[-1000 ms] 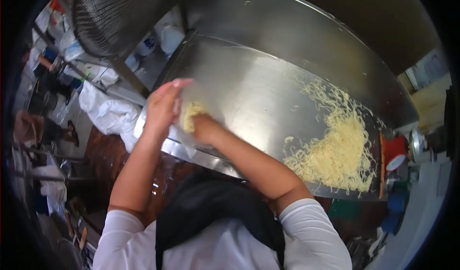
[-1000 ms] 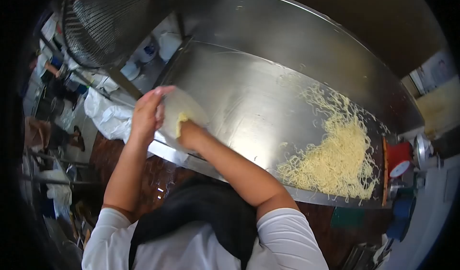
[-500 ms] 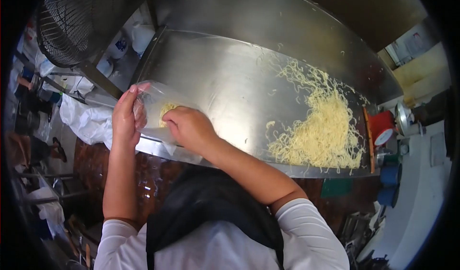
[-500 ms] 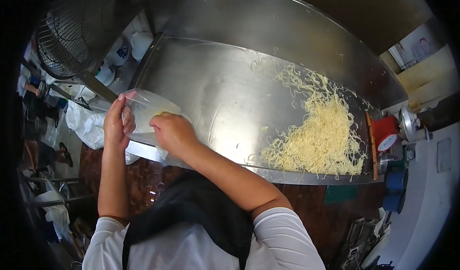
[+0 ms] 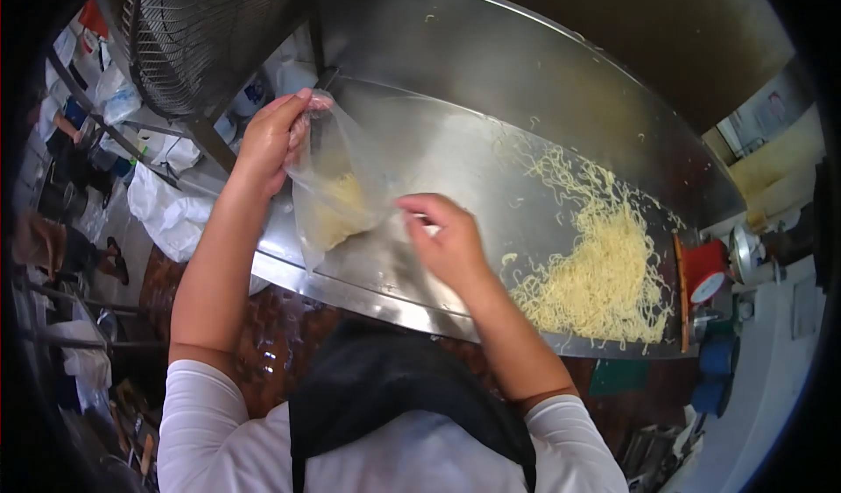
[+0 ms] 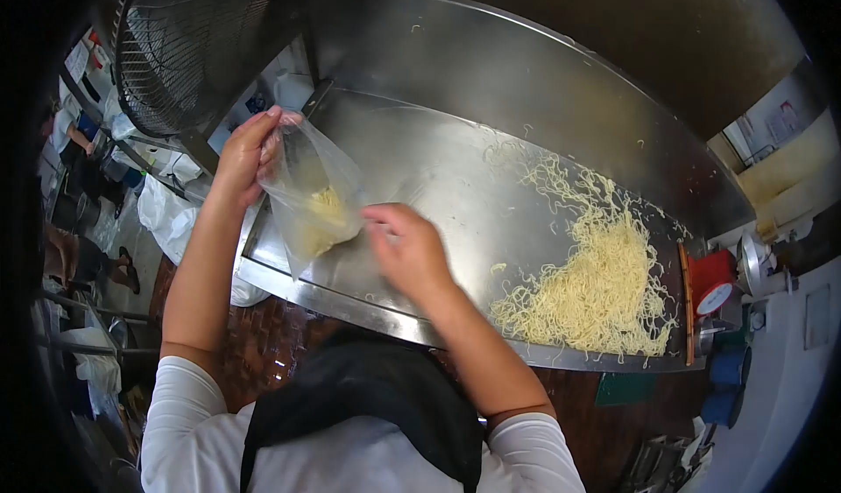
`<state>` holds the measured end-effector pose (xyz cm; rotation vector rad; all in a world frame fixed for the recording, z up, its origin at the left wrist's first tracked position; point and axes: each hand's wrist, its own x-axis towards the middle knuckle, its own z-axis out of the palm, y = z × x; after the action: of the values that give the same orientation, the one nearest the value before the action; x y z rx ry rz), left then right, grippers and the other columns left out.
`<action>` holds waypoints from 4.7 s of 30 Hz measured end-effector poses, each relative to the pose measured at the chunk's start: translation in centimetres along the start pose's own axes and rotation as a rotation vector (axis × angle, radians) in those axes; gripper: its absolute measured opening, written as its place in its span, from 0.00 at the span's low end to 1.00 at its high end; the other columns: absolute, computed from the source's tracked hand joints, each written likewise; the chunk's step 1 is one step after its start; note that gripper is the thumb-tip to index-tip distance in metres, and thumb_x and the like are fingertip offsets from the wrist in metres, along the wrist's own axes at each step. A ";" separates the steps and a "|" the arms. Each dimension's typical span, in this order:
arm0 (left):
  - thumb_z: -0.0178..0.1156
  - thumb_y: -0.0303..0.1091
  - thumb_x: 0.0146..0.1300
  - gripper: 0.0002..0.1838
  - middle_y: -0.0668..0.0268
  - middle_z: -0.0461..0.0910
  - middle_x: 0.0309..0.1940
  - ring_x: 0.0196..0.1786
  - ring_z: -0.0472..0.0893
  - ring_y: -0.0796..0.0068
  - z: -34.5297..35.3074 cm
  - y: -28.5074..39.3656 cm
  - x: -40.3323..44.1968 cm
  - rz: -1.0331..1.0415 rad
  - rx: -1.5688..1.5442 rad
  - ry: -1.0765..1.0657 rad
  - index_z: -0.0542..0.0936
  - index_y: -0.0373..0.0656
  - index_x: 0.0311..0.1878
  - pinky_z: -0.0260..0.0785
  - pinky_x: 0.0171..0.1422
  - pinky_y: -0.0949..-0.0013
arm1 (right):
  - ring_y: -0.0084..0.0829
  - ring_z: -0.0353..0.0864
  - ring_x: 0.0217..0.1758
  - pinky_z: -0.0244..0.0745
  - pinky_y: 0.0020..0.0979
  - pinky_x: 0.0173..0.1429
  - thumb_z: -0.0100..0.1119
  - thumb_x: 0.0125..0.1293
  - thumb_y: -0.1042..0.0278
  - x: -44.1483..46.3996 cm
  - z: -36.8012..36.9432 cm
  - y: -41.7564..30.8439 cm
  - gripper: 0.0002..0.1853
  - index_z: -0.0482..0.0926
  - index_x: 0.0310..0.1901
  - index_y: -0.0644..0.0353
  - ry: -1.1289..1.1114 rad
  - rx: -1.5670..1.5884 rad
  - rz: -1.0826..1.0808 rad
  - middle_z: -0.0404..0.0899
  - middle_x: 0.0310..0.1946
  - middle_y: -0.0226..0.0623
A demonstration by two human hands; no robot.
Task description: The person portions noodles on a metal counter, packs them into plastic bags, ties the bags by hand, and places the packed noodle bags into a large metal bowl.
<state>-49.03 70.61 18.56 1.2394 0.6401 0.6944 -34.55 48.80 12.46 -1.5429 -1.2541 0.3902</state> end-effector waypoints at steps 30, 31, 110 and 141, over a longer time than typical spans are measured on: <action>0.49 0.44 0.71 0.16 0.78 0.57 0.09 0.09 0.52 0.87 -3.4 -9.1 -5.5 -0.278 -0.302 0.153 0.77 0.41 0.46 0.41 0.14 0.79 | 0.54 0.71 0.60 0.68 0.40 0.62 0.72 0.48 0.58 -21.6 -18.5 19.3 0.28 0.77 0.50 0.62 0.254 -1.058 0.667 0.76 0.51 0.57; 0.50 0.44 0.71 0.16 0.78 0.57 0.09 0.09 0.52 0.87 -3.2 -9.1 -5.4 -0.286 -0.296 0.153 0.78 0.41 0.46 0.41 0.14 0.79 | 0.52 0.74 0.55 0.70 0.39 0.58 0.72 0.48 0.60 -21.5 -19.5 20.4 0.26 0.77 0.47 0.63 0.283 -0.984 0.741 0.77 0.47 0.55; 0.50 0.44 0.71 0.16 0.78 0.57 0.10 0.11 0.52 0.88 -0.5 -8.4 -5.8 -0.322 -0.078 0.217 0.79 0.41 0.44 0.42 0.15 0.78 | 0.44 0.83 0.37 0.76 0.38 0.44 0.62 0.56 0.59 -22.1 -32.3 22.2 0.13 0.84 0.37 0.59 0.114 -0.909 1.065 0.83 0.31 0.46; 0.51 0.44 0.70 0.17 0.79 0.58 0.10 0.11 0.53 0.88 -0.3 -7.3 -5.5 -0.329 0.089 0.172 0.79 0.40 0.45 0.42 0.15 0.79 | 0.42 0.84 0.38 0.75 0.35 0.45 0.57 0.61 0.54 -16.7 -37.2 22.9 0.19 0.82 0.39 0.65 0.425 -0.775 0.749 0.83 0.33 0.48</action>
<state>-51.87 65.29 11.67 1.1276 1.0006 0.5038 -1.04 18.13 1.53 -2.5901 -0.4465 0.0058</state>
